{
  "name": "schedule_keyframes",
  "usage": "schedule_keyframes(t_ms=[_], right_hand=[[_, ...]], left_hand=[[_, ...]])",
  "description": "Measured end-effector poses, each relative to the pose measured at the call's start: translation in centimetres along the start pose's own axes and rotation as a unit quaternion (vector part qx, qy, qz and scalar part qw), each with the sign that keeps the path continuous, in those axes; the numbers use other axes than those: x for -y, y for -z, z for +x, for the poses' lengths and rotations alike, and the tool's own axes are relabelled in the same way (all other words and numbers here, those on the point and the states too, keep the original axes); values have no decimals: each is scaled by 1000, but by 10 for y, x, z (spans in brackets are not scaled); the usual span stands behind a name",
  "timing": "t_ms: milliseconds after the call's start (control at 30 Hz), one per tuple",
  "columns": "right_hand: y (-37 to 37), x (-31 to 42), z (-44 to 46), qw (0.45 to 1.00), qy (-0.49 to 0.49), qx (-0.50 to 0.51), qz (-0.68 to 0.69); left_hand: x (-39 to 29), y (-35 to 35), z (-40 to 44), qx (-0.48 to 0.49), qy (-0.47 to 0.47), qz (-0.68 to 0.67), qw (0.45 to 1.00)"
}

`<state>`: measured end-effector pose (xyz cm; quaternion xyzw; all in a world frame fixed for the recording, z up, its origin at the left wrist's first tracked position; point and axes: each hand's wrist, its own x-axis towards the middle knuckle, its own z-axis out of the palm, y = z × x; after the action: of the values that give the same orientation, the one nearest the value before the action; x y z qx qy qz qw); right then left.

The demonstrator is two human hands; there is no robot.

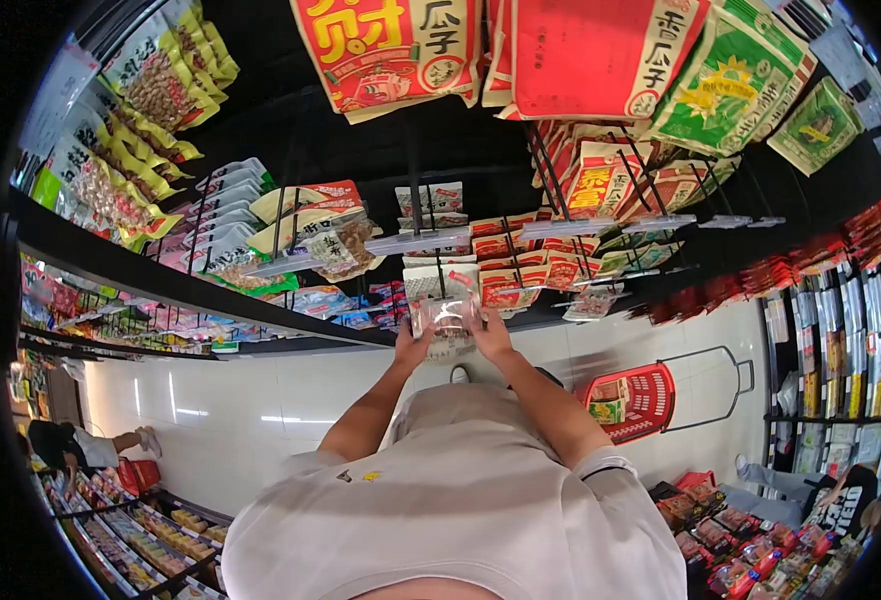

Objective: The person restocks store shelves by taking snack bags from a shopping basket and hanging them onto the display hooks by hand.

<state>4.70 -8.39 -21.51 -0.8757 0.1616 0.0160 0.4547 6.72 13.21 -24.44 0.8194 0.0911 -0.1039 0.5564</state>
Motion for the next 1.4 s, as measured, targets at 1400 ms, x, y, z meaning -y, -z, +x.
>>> schedule_keyframes(t_ms=[1400], right_hand=[[201, -506, -333, 812, -577, 34, 77]], left_hand=[[73, -301, -202, 412, 105, 542, 725]])
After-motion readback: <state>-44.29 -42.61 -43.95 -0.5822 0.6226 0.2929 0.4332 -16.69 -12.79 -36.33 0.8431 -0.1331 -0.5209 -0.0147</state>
